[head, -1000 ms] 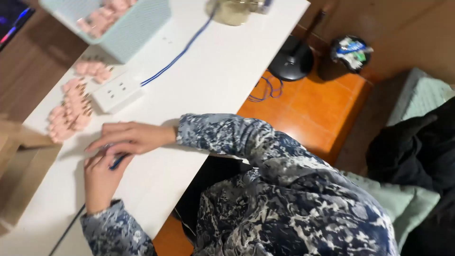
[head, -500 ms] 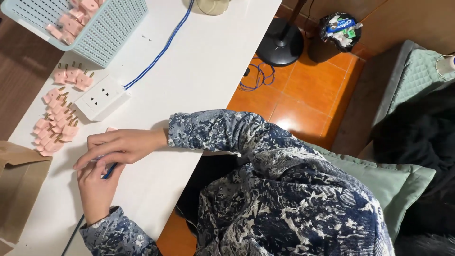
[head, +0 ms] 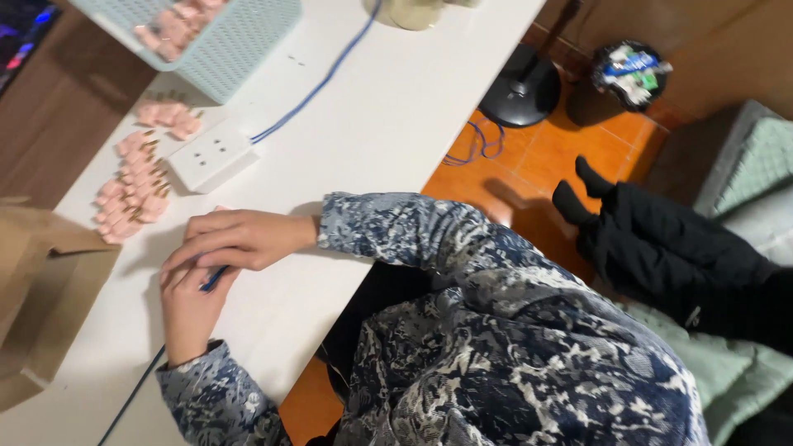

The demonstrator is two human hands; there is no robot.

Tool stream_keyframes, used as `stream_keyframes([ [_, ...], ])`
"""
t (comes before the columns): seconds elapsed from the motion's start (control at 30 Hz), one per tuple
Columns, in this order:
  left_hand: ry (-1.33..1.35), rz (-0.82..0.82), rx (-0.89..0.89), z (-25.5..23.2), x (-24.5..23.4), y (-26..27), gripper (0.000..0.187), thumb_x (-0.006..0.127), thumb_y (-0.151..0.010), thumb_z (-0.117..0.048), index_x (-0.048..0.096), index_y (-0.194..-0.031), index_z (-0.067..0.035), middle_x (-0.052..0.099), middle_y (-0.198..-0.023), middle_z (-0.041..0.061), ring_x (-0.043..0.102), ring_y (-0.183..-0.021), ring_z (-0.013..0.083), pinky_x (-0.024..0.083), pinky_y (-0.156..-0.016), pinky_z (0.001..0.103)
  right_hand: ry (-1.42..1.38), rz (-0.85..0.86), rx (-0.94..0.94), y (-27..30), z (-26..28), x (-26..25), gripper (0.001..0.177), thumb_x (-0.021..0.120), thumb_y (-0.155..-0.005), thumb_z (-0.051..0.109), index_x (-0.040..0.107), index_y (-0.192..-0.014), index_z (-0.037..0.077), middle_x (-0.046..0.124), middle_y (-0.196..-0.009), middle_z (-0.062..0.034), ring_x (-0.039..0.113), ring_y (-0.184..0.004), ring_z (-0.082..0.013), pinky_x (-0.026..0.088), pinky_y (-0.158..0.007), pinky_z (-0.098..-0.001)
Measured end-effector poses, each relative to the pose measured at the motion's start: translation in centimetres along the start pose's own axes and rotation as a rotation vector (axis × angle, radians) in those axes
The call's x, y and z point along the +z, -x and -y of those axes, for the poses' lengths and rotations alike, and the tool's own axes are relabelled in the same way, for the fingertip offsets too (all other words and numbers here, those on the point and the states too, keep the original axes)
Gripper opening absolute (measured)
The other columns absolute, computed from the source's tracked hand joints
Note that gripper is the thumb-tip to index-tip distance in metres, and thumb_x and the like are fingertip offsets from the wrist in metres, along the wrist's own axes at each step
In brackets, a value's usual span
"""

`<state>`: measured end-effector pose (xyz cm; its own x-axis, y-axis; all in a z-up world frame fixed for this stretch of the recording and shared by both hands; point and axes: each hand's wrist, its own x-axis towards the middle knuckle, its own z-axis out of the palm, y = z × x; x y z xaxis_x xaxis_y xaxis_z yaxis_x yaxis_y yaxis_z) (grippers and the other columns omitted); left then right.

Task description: Assembling electrical plugs by connecting wires and tightening screws with a screwdriver.

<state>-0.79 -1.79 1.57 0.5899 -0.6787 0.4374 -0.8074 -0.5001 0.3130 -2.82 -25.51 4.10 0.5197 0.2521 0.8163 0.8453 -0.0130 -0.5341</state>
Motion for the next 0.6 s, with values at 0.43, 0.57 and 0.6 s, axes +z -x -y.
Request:
stream_keyframes([
  [0.43, -0.043, -0.013, -0.027, 1.1, 1.1, -0.1, 0.037, 0.093, -0.095, -0.046, 0.08, -0.092, -0.012, 0.079, -0.087, 0.012, 0.079, -0.089, 0.0338, 0.058, -0.093, 0.047, -0.02, -0.06, 0.037, -0.5, -0.4, -1.1, 0.031, 0.072, -0.119, 0.024, 0.077, -0.145, 0.009, 0.067, -0.105, -0.0152, 0.072, -0.091, -0.0313, 0.063, -0.088, -0.0443],
  [0.57, 0.031, 0.002, -0.047, 1.0, 0.9, 0.1, 0.036, 0.097, -0.088, -0.042, 0.08, -0.092, -0.011, 0.08, -0.089, 0.011, 0.08, -0.094, 0.036, 0.055, -0.093, 0.047, -0.031, -0.067, 0.049, 0.4, -2.0, 0.5, 0.031, 0.069, -0.119, 0.027, 0.078, -0.144, 0.012, 0.067, -0.108, -0.0099, 0.07, -0.092, -0.0245, 0.062, -0.09, -0.0388],
  [0.6, 0.032, 0.0, -0.062, 0.9, 0.7, -0.3, 0.033, 0.096, -0.091, -0.044, 0.082, -0.095, -0.015, 0.081, -0.091, 0.004, 0.079, -0.093, 0.0285, 0.053, -0.093, 0.041, -0.023, -0.056, 0.04, -0.5, -1.3, -0.1, 0.031, 0.067, -0.12, 0.025, 0.077, -0.145, 0.011, 0.067, -0.108, -0.0083, 0.068, -0.09, -0.0221, 0.062, -0.089, -0.0389],
])
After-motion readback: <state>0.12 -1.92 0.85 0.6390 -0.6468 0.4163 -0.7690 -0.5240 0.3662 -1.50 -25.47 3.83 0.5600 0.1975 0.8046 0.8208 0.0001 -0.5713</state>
